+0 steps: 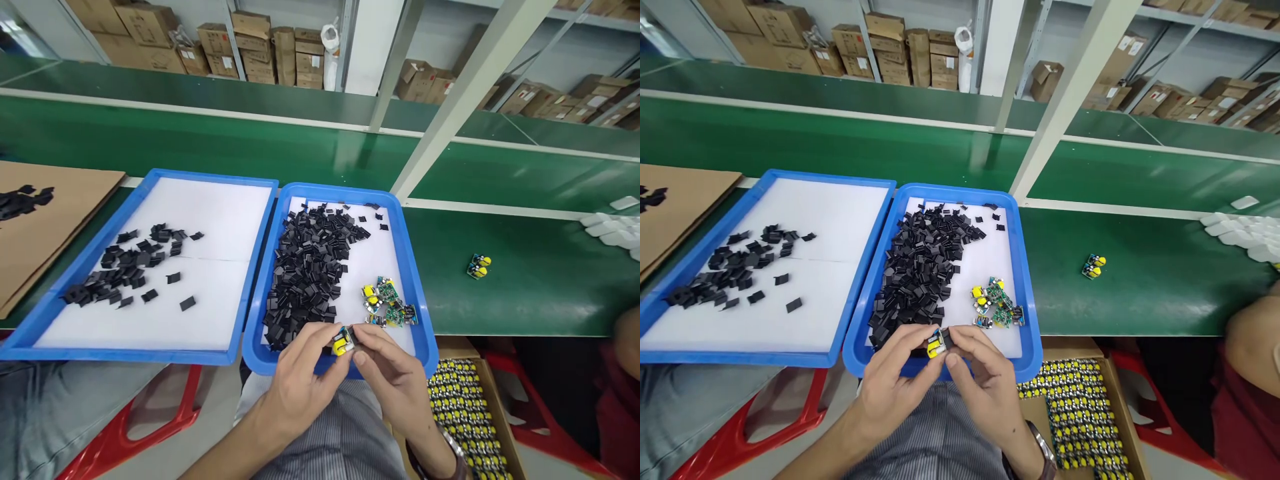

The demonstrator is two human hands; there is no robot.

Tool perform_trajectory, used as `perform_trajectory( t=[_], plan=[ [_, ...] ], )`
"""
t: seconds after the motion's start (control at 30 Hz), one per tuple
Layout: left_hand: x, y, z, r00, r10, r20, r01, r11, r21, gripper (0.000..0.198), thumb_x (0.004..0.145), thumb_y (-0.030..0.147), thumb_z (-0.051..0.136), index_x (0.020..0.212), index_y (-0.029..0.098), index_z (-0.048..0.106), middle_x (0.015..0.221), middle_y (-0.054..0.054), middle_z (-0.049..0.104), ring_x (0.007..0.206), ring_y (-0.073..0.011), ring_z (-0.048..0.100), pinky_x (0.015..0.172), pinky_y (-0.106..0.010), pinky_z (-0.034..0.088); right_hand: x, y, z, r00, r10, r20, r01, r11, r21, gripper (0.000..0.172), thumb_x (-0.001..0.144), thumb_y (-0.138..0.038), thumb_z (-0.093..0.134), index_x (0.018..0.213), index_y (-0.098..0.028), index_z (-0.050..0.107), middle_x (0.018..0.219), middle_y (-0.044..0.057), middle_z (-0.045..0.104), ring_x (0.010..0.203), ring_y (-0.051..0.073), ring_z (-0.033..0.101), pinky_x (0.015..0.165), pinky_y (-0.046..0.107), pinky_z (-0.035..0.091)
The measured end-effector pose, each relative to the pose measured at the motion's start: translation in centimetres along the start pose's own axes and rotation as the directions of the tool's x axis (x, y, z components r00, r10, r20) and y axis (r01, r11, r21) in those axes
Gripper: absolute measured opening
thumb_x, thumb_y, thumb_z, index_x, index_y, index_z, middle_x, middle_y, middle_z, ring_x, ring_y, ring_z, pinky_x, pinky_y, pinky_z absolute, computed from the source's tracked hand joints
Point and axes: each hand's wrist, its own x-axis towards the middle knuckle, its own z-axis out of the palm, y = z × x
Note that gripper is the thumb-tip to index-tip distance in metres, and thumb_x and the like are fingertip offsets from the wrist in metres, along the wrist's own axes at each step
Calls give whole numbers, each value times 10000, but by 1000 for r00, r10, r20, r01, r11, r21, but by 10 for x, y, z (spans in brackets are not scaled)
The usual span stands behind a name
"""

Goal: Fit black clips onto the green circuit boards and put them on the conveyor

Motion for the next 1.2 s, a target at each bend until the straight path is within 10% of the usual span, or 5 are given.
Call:
perform_trajectory(
  t=[0.67, 0.87, 0.97, 1.07, 1.2],
  plan=[
    [-5, -10, -1, 999, 42, -35, -41, 999, 34, 386, 966, 123, 678, 1333, 208, 592, 1107, -72, 718, 1007, -185, 718, 895, -310, 618, 11, 0, 6, 987, 17, 160, -29, 997, 75, 359, 1003, -185, 646, 1291, -381, 735, 1161, 57, 674, 1114, 200, 650, 993, 383, 560],
    [2, -4, 1, 992, 127, -20, -126, 992, 27, 413, 978, 169, 671, 1378, 205, 577, 1150, -83, 711, 1063, -198, 719, 939, -301, 620, 11, -3, 10, 996, -84, 0, 84, 996, -37, 312, 880, -225, 813, 1170, -330, 766, 1085, 54, 719, 1016, 215, 691, 896, 378, 599],
    [10, -2, 0, 988, 140, 68, -148, 979, 140, 584, 974, 202, 684, 1513, 186, 461, 1390, -144, 624, 1290, -266, 629, 1117, -397, 544, 31, 2, -35, 964, -186, -193, 119, 942, -314, 188, 926, -304, 750, 1107, -256, 766, 1099, 86, 760, 1049, 242, 708, 951, 412, 579],
    [22, -7, -4, 968, 174, 180, -214, 948, 234, 548, 996, 255, 652, 1507, 178, 471, 1416, -150, 608, 1322, -303, 597, 1132, -455, 528, 59, 11, -117, 867, -244, -435, -123, 741, -660, 328, 1001, -448, 586, 1160, -195, 722, 1056, 114, 778, 935, 248, 734, 865, 420, 592],
    [35, -17, -4, 912, 280, 300, -372, 873, 316, 322, 1023, 260, 576, 1322, 148, 616, 1239, -136, 698, 1159, -314, 678, 980, -464, 612, 82, 31, -208, 839, -305, -450, -206, 588, -782, 498, 993, -508, 511, 1237, -99, 657, 876, 146, 762, 876, 299, 708, 874, 508, 555]
  ],
)
